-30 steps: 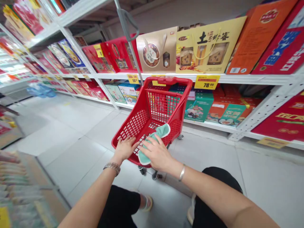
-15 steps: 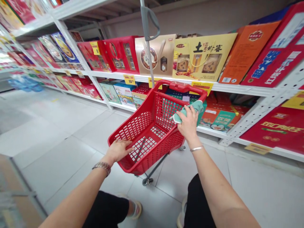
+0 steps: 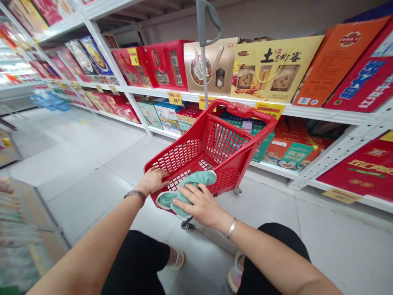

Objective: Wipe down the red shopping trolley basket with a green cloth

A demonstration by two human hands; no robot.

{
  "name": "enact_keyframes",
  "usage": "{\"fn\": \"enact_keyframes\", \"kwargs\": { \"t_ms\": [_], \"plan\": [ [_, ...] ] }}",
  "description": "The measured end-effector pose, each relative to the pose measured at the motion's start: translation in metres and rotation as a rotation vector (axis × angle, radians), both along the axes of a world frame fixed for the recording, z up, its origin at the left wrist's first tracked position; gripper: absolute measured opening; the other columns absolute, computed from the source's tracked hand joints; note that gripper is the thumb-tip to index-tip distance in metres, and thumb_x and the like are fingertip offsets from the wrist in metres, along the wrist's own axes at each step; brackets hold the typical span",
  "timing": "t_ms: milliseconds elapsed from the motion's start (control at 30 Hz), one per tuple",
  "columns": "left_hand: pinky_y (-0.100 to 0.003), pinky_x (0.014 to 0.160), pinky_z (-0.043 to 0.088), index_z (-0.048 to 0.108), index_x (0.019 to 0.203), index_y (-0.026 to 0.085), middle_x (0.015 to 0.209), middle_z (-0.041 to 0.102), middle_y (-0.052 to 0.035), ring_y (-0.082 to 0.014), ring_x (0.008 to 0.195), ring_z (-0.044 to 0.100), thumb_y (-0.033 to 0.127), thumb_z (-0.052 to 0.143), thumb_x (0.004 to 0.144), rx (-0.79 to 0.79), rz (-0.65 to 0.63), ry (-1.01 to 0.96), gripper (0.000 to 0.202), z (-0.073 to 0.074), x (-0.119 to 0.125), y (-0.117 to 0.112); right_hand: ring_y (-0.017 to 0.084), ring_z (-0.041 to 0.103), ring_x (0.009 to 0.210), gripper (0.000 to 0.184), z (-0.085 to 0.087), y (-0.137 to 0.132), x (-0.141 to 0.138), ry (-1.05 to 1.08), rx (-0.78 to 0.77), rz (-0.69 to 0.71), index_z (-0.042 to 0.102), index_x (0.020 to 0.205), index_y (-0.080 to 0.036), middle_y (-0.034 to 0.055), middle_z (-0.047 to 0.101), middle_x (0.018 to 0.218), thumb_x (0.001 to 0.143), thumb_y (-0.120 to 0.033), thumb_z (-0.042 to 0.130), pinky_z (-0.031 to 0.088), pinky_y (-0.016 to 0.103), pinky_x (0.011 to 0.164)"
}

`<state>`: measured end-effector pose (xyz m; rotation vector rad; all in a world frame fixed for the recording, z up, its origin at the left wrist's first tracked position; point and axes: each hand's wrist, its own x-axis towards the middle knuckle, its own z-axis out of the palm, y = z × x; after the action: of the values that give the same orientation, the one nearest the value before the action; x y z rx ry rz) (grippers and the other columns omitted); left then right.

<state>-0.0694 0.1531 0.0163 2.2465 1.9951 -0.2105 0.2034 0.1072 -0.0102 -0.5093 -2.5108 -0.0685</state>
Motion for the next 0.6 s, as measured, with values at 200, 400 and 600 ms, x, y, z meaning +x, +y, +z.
{"fn": "enact_keyframes", "kwargs": {
  "t_ms": [200,400,600],
  "plan": [
    [-0.047,0.121,0.028,0.076,0.114,0.024,0.129,0.072,-0.0119,-0.029,0.128,0.06,0.048,0.051,0.089,-0.04,-0.006,0.059,0.042,0.002,-0.013,-0.004,0.027,0.051,0.129,0.051,0.008,0.059,0.055,0.047,-0.014,-0.196,0.068,0.13,-0.031,0.0094,0.063,0.141,0.085,-0.009,0.06,0.034,0.048,0.102],
    [-0.054,0.126,0.013,0.075,0.114,0.024,0.131,0.072,-0.011,-0.029,0.138,0.052,0.035,0.045,0.094,0.205,0.06,0.007,0.037,0.016,-0.005,-0.019,0.027,0.056,0.121,0.047,0.013,0.103,0.103,0.46,-0.029,-0.55,0.072,0.121,-0.023,0.0138,0.065,0.128,0.084,-0.007,0.048,0.044,0.049,0.104],
    [-0.067,0.119,0.026,0.065,0.132,0.025,0.145,0.063,-0.0094,-0.0329,0.14,0.05,0.046,0.024,0.103,0.211,0.424,-0.302,0.055,0.001,0.04,-0.033,0.028,0.06,0.12,0.045,0.001,0.065,0.054,0.459,-0.089,-0.386,0.064,0.132,-0.02,0.0152,0.067,0.124,0.091,-0.015,0.049,0.05,0.051,0.104]
  ]
}}
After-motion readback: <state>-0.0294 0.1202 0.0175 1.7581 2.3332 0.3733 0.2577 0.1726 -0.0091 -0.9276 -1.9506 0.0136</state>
